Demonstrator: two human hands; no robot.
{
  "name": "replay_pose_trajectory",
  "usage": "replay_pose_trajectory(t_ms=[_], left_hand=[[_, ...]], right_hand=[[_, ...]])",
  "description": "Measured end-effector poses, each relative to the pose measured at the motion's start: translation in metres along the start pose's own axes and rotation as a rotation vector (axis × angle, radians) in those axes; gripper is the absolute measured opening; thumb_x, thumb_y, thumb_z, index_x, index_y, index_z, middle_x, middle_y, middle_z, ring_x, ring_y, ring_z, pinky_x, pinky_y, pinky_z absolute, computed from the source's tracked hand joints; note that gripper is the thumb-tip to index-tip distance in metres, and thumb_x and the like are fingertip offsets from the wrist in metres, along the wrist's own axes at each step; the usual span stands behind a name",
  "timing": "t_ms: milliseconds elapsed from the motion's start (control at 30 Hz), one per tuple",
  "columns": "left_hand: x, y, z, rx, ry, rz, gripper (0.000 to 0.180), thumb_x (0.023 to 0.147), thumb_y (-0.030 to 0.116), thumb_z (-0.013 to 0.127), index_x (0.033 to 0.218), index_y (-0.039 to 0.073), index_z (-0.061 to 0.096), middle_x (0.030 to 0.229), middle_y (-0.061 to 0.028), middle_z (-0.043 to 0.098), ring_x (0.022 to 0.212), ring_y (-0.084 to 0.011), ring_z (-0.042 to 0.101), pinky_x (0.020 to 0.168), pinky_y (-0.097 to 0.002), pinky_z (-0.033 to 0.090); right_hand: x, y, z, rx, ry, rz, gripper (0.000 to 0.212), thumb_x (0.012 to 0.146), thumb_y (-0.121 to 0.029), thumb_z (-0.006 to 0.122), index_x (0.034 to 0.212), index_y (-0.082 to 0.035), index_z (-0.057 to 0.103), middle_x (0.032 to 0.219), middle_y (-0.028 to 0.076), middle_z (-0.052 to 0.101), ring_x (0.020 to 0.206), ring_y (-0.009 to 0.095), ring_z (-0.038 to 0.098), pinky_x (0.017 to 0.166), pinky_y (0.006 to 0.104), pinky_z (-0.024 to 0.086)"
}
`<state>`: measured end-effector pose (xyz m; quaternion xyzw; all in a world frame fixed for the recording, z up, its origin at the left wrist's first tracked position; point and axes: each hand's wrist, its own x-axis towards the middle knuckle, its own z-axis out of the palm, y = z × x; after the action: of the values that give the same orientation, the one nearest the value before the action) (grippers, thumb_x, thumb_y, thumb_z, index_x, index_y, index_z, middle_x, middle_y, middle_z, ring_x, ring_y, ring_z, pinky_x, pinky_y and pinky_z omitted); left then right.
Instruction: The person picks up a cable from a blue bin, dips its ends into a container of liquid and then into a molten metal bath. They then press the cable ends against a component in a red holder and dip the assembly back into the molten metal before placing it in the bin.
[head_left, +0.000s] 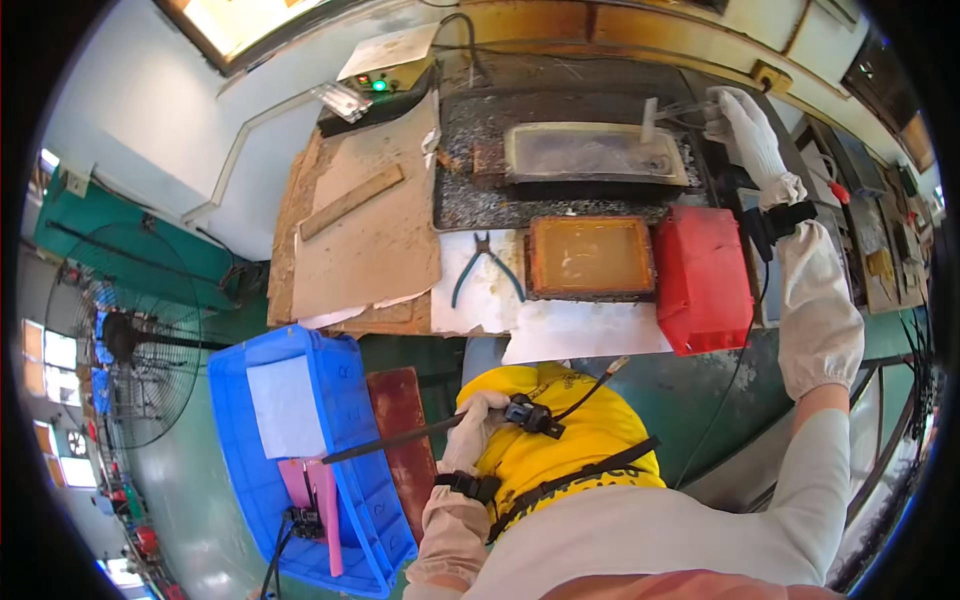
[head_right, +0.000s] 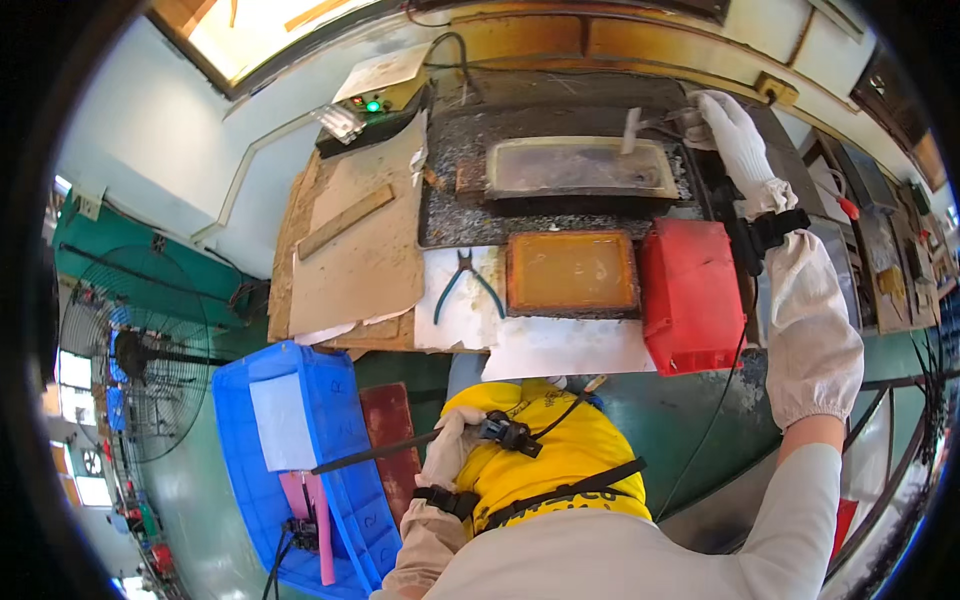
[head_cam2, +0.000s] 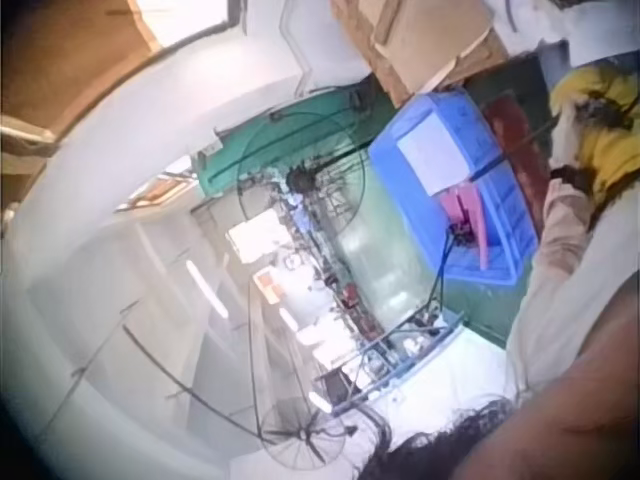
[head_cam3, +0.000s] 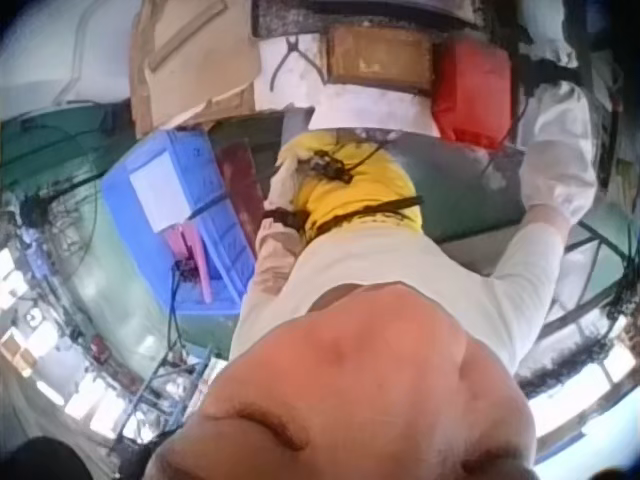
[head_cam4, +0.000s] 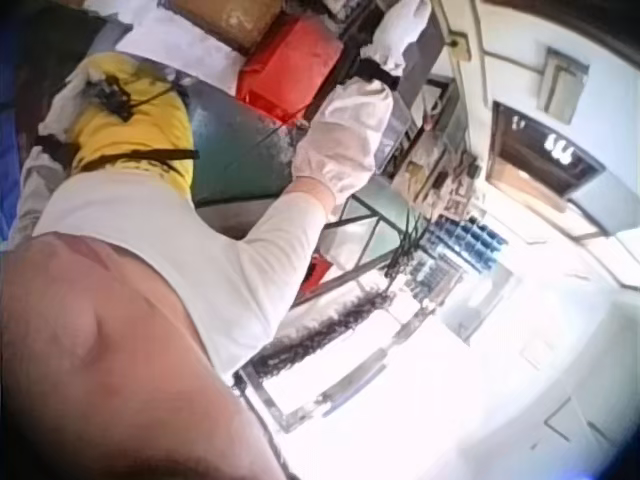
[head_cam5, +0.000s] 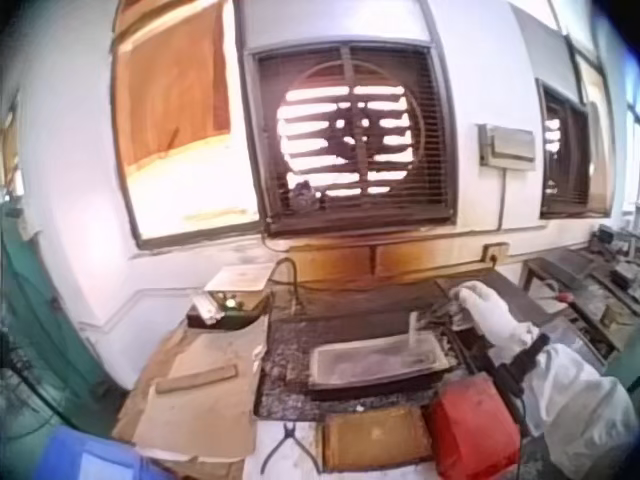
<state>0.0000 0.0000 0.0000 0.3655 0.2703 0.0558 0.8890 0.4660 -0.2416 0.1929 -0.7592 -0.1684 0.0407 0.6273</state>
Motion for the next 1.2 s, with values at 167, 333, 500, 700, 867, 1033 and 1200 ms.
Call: replay_pose_trajectory(t_ms=[167,333,500,700,867,1033,1200], left_hand=[[-0.009,0.002,-0.004,-0.005,-0.031,0.021,0.026,0.096,0.022,0.043,0.091,0.0,0.057,0.094,-0.0091,0.056,0.086,-0.0199,0.058,0.081,-0.0335,0.049],[-0.009,0.008,-0.003,0.005,-0.031,0.025,0.026,0.096,0.022,0.042,0.092,0.001,0.056,0.095,-0.0093,0.056,0.086,-0.0201,0.058,0.081,-0.034,0.05],[-0.009,0.007,-0.008,0.021,-0.02,-0.015,0.028,0.096,0.025,0.041,0.094,0.002,0.056,0.095,-0.009,0.056,0.086,-0.0196,0.058,0.081,-0.0343,0.05],[-0.002,0.0,-0.017,0.011,-0.021,-0.027,0.027,0.097,0.023,0.041,0.092,0.001,0.056,0.097,-0.0099,0.055,0.087,-0.0214,0.059,0.078,-0.0349,0.052],[-0.003,0.002,-0.017,0.002,-0.037,-0.024,0.028,0.096,0.025,0.042,0.093,0.001,0.055,0.096,-0.0104,0.055,0.089,-0.022,0.059,0.077,-0.0354,0.052],[-0.003,0.003,-0.012,-0.005,-0.009,-0.034,0.028,0.096,0.026,0.042,0.093,0.001,0.056,0.096,-0.0104,0.056,0.089,-0.0225,0.059,0.078,-0.0361,0.052],[-0.005,0.008,-0.003,0.006,0.0,-0.013,0.028,0.096,0.026,0.043,0.093,0.002,0.056,0.093,-0.0084,0.057,0.085,-0.0193,0.06,0.078,-0.0339,0.052]], right_hand=[[0.005,-0.009,0.088,0.107,-0.237,-0.048,0.026,0.093,-0.021,0.046,0.109,-0.002,0.052,0.088,0.005,0.06,0.072,0.012,0.058,0.067,0.0267,0.051],[0.013,-0.003,0.156,0.076,-0.28,0.046,0.025,0.093,-0.019,0.044,0.107,-0.001,0.052,0.083,0.008,0.06,0.069,0.015,0.06,0.064,0.0273,0.052],[0.017,0.005,0.175,0.077,-0.272,0.041,0.027,0.093,-0.019,0.043,0.107,0.002,0.052,0.087,0.01,0.06,0.07,0.016,0.061,0.065,0.0277,0.052],[0.023,0.015,0.181,0.058,-0.309,0.11,0.029,0.093,-0.021,0.044,0.107,0.004,0.051,0.087,0.011,0.06,0.07,0.017,0.061,0.065,0.0283,0.052],[0.024,0.012,0.171,-0.048,-0.315,0.085,0.03,0.091,-0.021,0.045,0.107,0.002,0.052,0.086,0.011,0.062,0.071,0.016,0.062,0.066,0.0277,0.051],[0.028,0.027,0.14,-0.126,-0.277,0.072,0.03,0.09,-0.023,0.045,0.107,0.001,0.053,0.086,0.01,0.063,0.07,0.015,0.062,0.065,0.0266,0.05],[0.019,0.016,0.116,-0.228,-0.241,0.125,0.03,0.09,-0.023,0.045,0.107,0.0,0.053,0.087,0.009,0.063,0.068,0.015,0.062,0.063,0.0271,0.051]])
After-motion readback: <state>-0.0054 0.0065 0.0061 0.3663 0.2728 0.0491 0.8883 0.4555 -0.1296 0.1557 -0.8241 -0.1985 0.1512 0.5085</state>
